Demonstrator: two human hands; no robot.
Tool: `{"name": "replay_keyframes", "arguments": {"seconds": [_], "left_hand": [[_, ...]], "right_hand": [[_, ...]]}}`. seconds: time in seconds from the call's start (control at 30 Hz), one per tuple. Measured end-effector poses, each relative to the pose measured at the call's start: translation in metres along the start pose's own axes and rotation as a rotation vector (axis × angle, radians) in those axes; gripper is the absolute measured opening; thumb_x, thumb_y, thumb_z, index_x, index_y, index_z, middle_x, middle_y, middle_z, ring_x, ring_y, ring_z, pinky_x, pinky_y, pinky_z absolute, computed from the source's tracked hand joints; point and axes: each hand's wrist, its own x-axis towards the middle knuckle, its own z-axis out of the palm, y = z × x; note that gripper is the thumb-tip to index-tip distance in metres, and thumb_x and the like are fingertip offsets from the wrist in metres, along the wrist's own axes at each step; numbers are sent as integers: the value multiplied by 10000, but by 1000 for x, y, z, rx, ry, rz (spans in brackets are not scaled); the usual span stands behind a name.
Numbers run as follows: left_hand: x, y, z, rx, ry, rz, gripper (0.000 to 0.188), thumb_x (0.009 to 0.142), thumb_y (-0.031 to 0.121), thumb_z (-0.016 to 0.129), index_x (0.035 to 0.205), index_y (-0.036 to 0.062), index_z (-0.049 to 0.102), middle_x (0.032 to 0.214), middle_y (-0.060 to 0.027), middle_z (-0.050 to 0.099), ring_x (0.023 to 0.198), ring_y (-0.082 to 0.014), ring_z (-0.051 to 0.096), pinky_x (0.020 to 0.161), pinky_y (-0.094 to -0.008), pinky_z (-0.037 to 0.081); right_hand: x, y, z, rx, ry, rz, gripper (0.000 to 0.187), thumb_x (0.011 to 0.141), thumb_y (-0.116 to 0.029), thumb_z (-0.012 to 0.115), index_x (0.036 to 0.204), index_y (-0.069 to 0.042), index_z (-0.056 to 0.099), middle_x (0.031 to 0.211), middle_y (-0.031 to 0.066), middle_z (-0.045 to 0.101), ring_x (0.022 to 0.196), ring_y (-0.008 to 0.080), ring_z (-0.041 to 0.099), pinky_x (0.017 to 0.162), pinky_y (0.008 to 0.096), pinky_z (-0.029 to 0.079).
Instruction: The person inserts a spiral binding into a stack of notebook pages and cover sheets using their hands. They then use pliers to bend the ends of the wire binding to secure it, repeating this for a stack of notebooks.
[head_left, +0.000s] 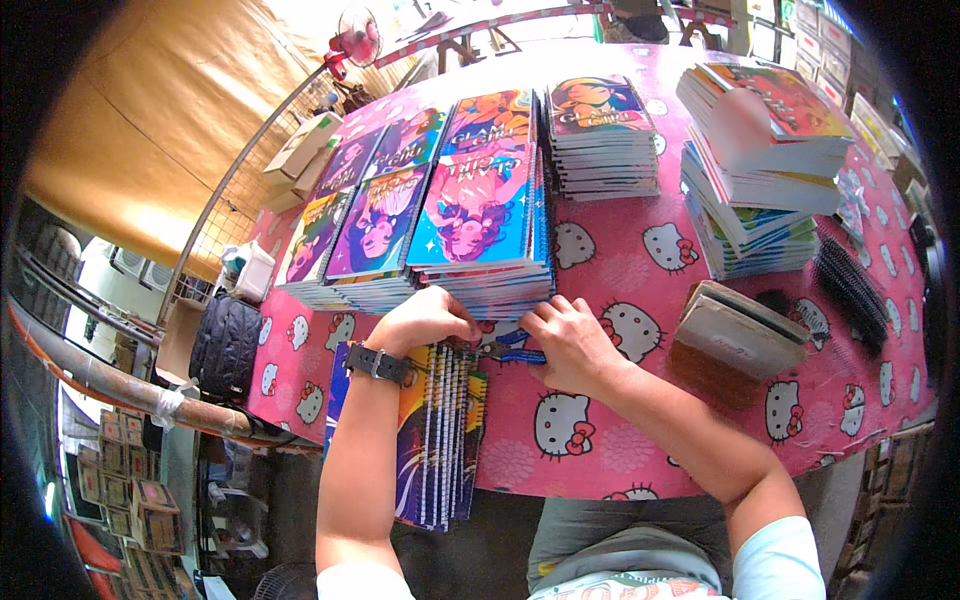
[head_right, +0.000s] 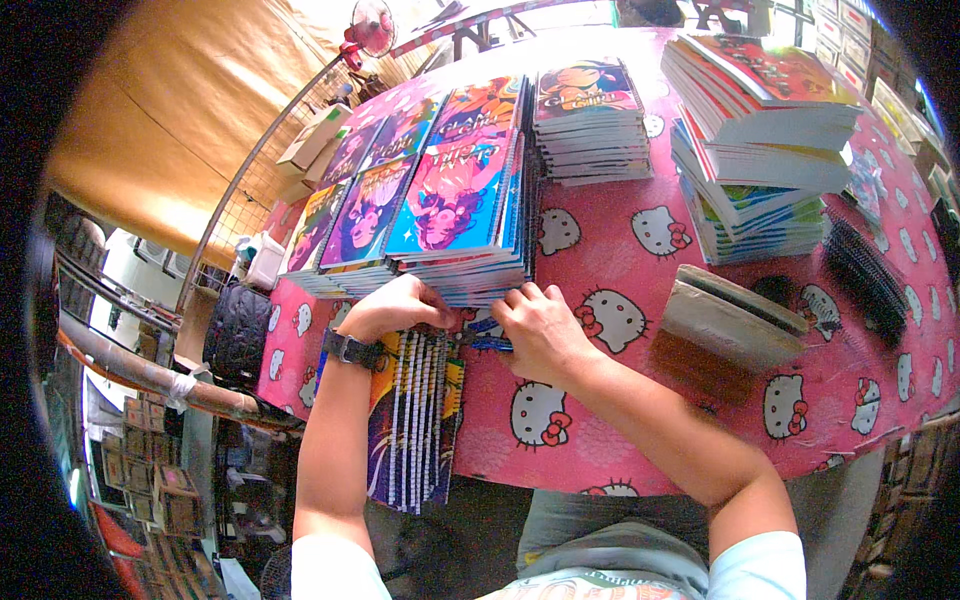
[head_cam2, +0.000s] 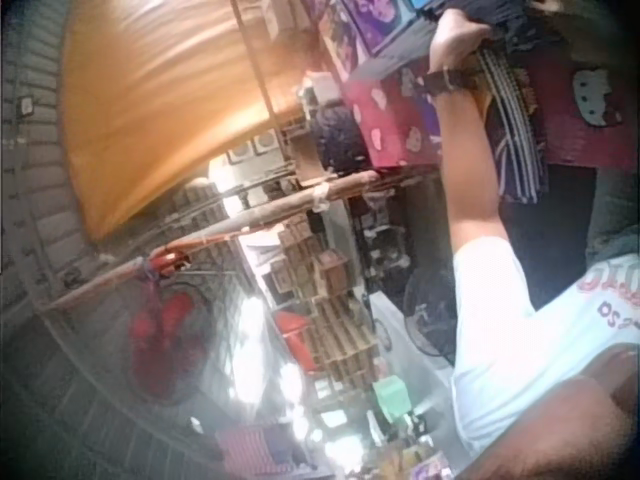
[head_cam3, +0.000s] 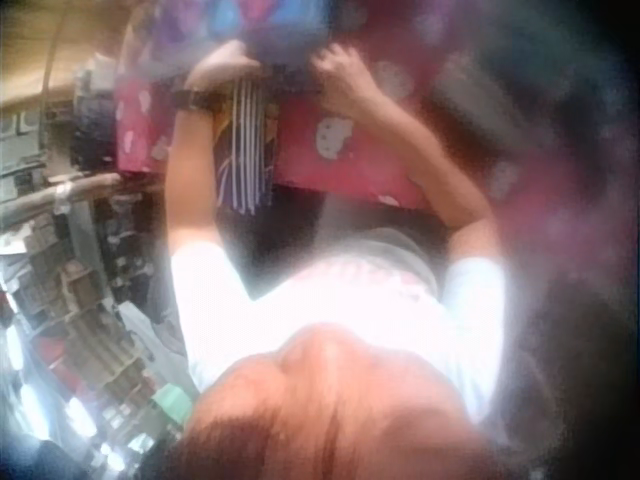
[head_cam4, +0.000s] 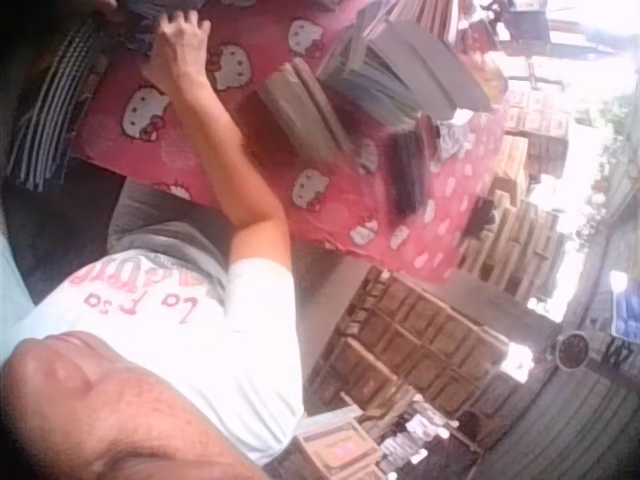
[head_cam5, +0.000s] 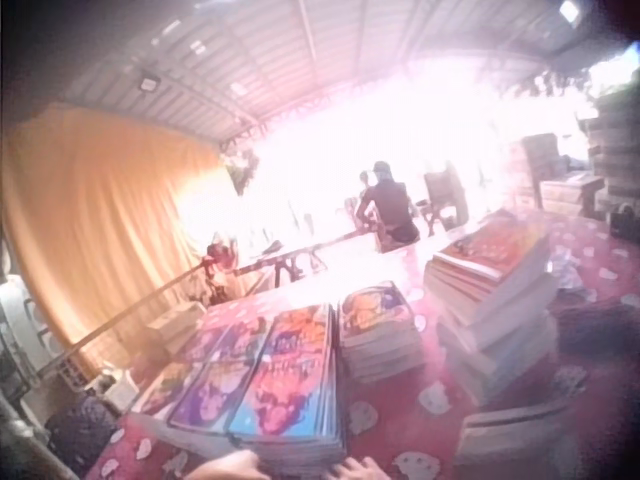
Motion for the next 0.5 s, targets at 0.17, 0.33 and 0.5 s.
{"name": "replay_keyframes", "arguments": {"seconds": [0.17,0.33,0.5], "left_hand": [[-3,9,-1,34,4,-20,336,689,230,662,902,-23,719,831,-118,711,772,-160,662,761,-279,507],[-9,18,-1,60,11,-52,338,691,244,660,906,-9,724,835,-116,712,793,-164,667,761,-283,511],[-11,26,-2,95,22,-70,348,692,269,665,901,-2,727,837,-110,713,786,-162,666,746,-281,510]], "right_hand": [[5,-3,-6,-67,-16,-13,398,638,-231,756,957,-44,608,934,105,601,984,258,552,797,394,430],[0,3,-25,233,-473,186,285,769,-280,698,894,-27,655,808,124,677,789,243,666,692,390,516],[4,34,-21,345,-651,235,474,733,-431,734,959,-29,626,843,130,641,850,258,632,758,413,514]]}}
